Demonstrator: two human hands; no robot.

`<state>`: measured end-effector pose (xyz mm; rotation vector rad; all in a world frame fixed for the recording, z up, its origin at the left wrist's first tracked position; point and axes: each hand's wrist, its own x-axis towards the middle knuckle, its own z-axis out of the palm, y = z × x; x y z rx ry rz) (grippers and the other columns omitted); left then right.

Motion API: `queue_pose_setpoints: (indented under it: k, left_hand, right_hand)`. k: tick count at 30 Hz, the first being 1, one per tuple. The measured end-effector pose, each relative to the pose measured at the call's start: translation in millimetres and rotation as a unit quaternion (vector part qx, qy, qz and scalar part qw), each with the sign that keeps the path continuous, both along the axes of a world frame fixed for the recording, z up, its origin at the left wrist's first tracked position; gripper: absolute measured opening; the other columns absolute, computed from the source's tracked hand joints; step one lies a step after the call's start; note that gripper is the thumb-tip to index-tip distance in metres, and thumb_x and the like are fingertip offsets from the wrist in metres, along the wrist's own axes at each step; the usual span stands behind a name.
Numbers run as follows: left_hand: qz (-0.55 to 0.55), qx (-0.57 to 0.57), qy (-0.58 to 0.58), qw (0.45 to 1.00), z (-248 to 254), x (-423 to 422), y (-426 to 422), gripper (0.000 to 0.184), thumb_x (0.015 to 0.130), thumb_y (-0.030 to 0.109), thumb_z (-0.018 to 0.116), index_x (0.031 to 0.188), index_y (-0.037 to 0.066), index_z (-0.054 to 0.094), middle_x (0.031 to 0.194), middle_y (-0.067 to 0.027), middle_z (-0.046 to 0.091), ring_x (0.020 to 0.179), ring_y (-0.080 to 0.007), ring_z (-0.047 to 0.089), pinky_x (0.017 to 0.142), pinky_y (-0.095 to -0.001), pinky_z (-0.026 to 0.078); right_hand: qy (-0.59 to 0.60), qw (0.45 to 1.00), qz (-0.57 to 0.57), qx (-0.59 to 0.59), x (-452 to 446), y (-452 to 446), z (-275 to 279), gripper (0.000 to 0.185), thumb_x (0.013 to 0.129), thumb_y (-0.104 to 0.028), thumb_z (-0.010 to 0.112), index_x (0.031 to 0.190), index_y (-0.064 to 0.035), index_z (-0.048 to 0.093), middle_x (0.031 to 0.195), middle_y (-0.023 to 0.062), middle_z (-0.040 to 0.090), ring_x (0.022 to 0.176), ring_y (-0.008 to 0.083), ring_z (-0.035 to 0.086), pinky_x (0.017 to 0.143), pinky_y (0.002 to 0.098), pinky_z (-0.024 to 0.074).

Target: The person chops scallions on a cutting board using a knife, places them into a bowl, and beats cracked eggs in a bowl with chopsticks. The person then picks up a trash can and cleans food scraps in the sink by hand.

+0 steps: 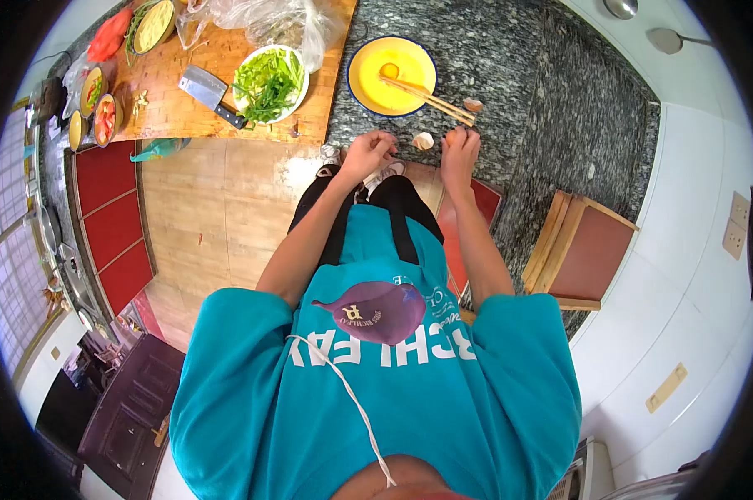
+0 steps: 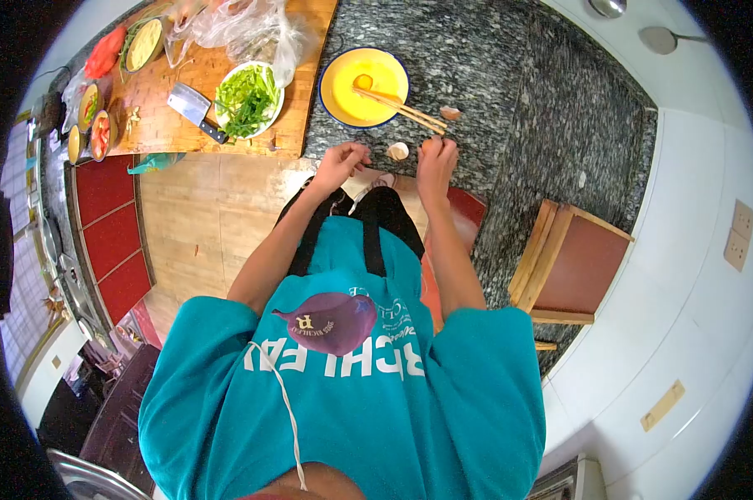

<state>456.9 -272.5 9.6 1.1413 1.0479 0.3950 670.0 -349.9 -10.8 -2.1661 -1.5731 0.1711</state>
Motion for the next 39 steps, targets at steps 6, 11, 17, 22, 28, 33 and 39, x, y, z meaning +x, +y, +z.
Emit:
queue_pose_setpoints:
  k: [6,11,17,22,28,33,39]
  left_hand:
    - [-0.015,-0.01,0.005,1.0,0,-11,9,0.026,0.1,0.022,0.05,0.106,0.001,0.065,0.087,-0.0044,0.067,0.073,-0.0098,0.06,0.063,-0.0242,0.048]
    - [-0.042,0.009,0.013,0.999,12,-26,19,0.03,0.101,0.027,0.051,0.101,0.001,0.065,0.081,-0.0023,0.066,0.072,-0.0085,0.057,0.063,-0.0243,0.046]
    - [-0.005,0.015,-0.011,1.0,15,-38,20,0.041,0.101,0.039,0.048,0.096,0.002,0.066,0.077,-0.0014,0.064,0.07,-0.0086,0.056,0.064,-0.0242,0.045]
    - [-0.004,0.001,-0.032,0.999,16,-47,24,0.046,0.102,0.042,0.045,0.095,0.001,0.065,0.077,-0.0017,0.064,0.069,-0.0088,0.055,0.063,-0.024,0.045]
    - [0.012,-0.026,-0.07,0.997,25,-50,28,0.048,0.103,0.044,0.04,0.095,0.001,0.062,0.077,-0.0033,0.065,0.056,-0.0092,0.054,0.057,-0.0234,0.047]
    - [-0.002,-0.045,-0.051,0.998,34,-51,30,0.049,0.102,0.046,0.041,0.098,0.001,0.06,0.075,-0.0055,0.068,0.049,-0.01,0.054,0.051,-0.0242,0.046]
    - [-0.016,-0.056,-0.012,0.998,37,-49,24,0.051,0.101,0.049,0.043,0.1,0.0,0.059,0.073,-0.0088,0.069,0.047,-0.011,0.054,0.047,-0.0246,0.046]
  right_hand:
    - [0.191,0.979,-0.005,0.073,-18,-1,58,0.04,0.09,-0.012,0.065,0.12,0.0029,0.043,0.109,0.021,0.044,0.099,0.0394,0.05,0.086,0.046,0.0424]
    - [0.258,0.958,0.068,0.101,-50,46,96,0.038,0.094,-0.016,0.062,0.122,0.0024,0.044,0.111,0.0244,0.053,0.099,0.0407,0.054,0.085,0.0459,0.0434]
    - [0.21,0.969,0.126,0.046,-58,115,86,0.027,0.095,-0.02,0.06,0.108,-0.0003,0.048,0.088,0.0249,0.062,0.081,0.0443,0.062,0.067,0.0476,0.0476]
    - [0.184,0.973,0.134,-0.031,-45,135,87,0.027,0.096,-0.027,0.057,0.11,-0.0046,0.049,0.092,0.0284,0.065,0.086,0.0486,0.062,0.07,0.0518,0.0483]
    - [0.114,0.98,0.119,-0.11,-47,143,131,0.03,0.1,-0.037,0.047,0.122,-0.0178,0.042,0.086,0.0269,0.066,0.079,0.0498,0.062,0.065,0.0562,0.0472]
    - [0.123,0.983,0.089,-0.101,-50,143,140,0.03,0.1,-0.036,0.047,0.124,-0.0181,0.042,0.085,0.0269,0.066,0.08,0.0493,0.063,0.063,0.0548,0.0477]
    - [0.173,0.982,0.065,-0.038,-49,135,138,0.031,0.101,-0.034,0.046,0.126,-0.0165,0.04,0.086,0.0287,0.066,0.08,0.0494,0.063,0.062,0.0534,0.048]
